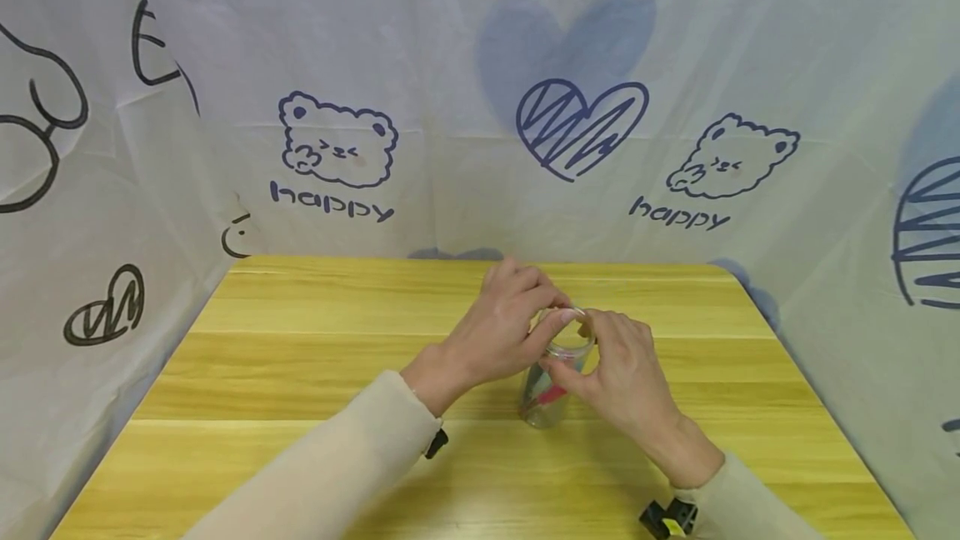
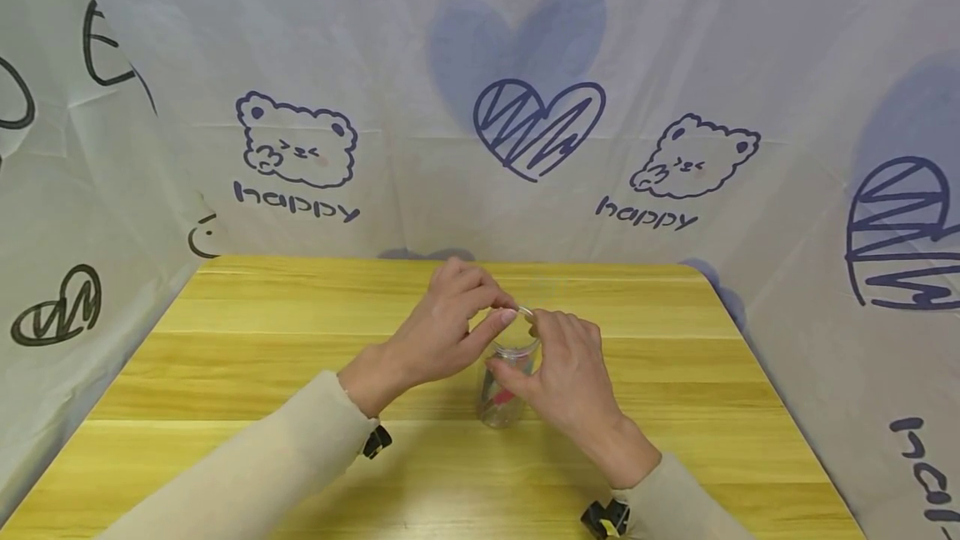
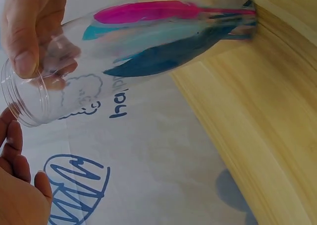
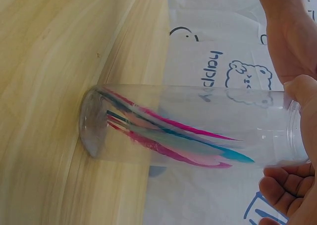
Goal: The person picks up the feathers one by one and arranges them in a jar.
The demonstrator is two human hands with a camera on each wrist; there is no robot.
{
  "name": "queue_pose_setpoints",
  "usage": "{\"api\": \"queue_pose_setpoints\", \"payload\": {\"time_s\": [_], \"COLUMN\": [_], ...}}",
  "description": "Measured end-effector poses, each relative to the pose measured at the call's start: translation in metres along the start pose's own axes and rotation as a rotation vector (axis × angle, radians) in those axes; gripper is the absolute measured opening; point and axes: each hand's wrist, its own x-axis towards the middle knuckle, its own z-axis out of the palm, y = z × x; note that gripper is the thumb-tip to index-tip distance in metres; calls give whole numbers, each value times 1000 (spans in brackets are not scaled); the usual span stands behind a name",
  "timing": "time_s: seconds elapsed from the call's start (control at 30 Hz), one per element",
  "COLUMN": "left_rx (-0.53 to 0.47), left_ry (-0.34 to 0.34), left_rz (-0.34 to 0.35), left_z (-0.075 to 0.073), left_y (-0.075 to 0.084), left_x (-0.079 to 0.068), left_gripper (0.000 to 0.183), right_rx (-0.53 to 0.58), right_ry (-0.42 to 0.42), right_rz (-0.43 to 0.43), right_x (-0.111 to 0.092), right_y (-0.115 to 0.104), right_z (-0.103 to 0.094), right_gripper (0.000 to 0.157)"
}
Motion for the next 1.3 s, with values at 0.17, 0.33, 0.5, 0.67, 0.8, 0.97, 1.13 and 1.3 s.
{"api": "queue_pose_setpoints", "payload": {"time_s": [0.17, 0.33, 0.5, 0.67, 0.8, 0.97, 1.13, 1.3], "left_rx": [-2, -20, -44, -36, 14, 84, 134, 131], "left_ry": [6, 29, 57, 86, 91, 53, -15, -73], "left_rz": [-25, -80, -178, -292, -374, -503, -646, -735], "left_z": [0, -2, -9, -17, -21, -28, -32, -36], "left_y": [-2, -7, -17, -31, -42, -57, -66, -70], "left_x": [-4, -13, -26, -44, -62, -89, -114, -133], "left_gripper": [23, 24, 26, 22, 19, 20, 23, 27], "right_rx": [5, 8, 19, 47, 81, 120, 172, 211], "right_ry": [-8, 1, -3, -25, -69, -104, -108, -106], "right_rz": [18, 22, 31, 56, 108, 144, 135, 114], "right_x": [0, 0, 0, 5, 13, 28, 39, 44], "right_y": [-1, -2, -3, -6, -11, -23, -39, -52], "right_z": [0, 1, 2, 6, 13, 28, 44, 56], "right_gripper": [57, 58, 59, 61, 62, 65, 65, 65]}}
